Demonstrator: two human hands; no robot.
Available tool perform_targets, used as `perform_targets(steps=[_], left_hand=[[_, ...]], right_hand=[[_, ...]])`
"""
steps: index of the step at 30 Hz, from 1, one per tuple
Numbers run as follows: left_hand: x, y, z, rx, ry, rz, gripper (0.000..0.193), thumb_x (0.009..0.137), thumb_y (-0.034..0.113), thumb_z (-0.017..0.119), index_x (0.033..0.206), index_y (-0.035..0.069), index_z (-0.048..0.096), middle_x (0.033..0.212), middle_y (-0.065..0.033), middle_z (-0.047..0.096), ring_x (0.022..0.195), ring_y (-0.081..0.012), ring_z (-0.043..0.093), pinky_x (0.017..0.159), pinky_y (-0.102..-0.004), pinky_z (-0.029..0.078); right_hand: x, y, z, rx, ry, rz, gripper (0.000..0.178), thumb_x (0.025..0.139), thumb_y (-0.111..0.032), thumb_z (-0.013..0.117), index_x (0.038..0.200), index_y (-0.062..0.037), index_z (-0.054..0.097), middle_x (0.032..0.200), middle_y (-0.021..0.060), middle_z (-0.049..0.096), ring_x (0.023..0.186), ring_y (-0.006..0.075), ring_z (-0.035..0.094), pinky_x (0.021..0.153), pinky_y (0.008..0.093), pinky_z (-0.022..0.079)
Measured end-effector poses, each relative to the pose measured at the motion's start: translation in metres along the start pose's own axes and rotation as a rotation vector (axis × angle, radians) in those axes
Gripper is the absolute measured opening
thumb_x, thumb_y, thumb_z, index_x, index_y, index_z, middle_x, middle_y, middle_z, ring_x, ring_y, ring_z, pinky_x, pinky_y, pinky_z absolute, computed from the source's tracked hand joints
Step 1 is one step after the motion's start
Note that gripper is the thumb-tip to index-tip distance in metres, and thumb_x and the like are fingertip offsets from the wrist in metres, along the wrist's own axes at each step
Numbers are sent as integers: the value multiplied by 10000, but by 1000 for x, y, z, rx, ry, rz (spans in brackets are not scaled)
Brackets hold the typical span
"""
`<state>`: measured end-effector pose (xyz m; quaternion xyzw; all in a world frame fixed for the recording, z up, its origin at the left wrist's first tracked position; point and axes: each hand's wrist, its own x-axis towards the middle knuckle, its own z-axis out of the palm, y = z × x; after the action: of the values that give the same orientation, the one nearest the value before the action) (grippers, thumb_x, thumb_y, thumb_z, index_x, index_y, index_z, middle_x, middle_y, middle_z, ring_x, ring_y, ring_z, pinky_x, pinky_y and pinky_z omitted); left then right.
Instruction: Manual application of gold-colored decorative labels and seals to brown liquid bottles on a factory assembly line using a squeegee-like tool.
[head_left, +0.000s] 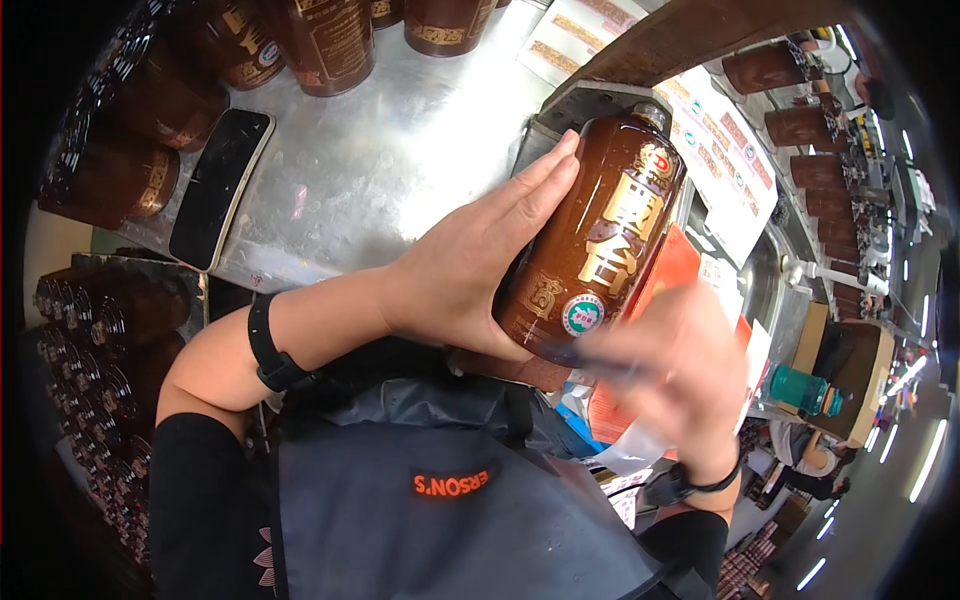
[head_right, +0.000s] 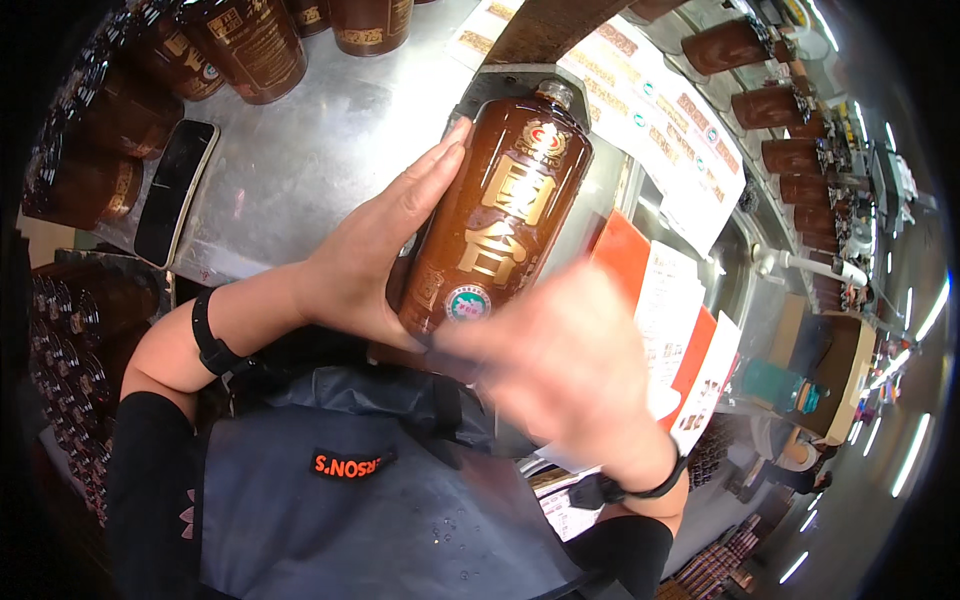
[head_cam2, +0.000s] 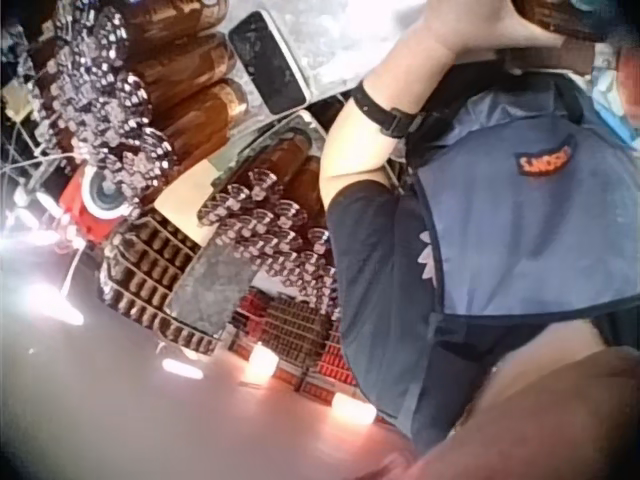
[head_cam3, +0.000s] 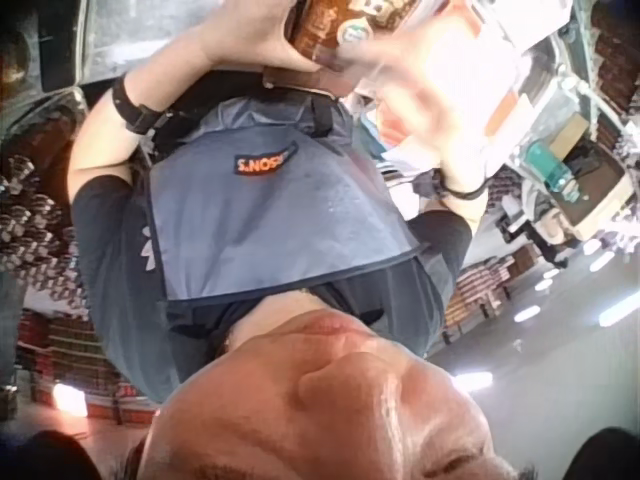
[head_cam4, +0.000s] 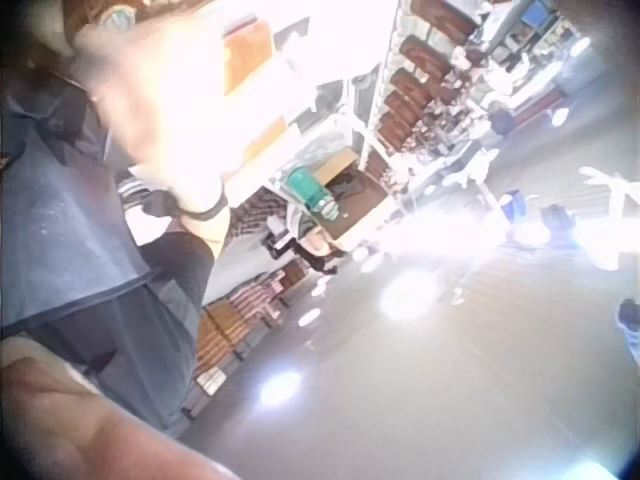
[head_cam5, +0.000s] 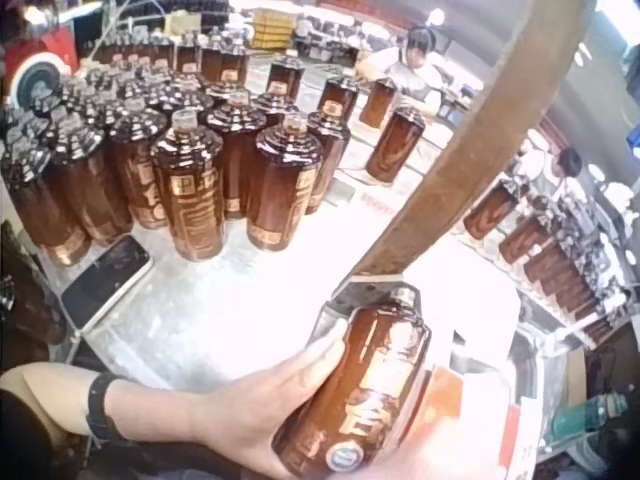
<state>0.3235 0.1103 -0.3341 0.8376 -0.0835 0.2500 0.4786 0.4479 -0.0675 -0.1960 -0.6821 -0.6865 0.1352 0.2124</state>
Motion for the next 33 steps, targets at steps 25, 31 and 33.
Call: perform_targets(steps=[25,31,33], left_hand=[[1,9,-1,27,29,-24,1236,632,461,833,1501,-105,162,1587,-274,142,1394,-393,368,1113,-404,386],[2,6,-2,25,16,-18,1244,637,464,835,1510,-96,147,1589,-280,126,1413,-391,340,1133,-405,360],[2,5,-3,-11,-21,-27,1299,633,490,845,1519,-92,94,1592,-290,84,1424,-410,310,1140,-411,348]], right_hand=[[33,22,-32,-231,173,125,254,726,-39,787,976,-75,764,717,27,609,650,163,556,597,291,445],[37,31,-32,-219,323,204,232,714,-42,799,942,-65,761,728,48,622,663,180,581,595,291,455],[37,20,-26,-127,212,44,248,720,-24,798,961,-53,751,730,57,619,657,179,574,598,287,451]])
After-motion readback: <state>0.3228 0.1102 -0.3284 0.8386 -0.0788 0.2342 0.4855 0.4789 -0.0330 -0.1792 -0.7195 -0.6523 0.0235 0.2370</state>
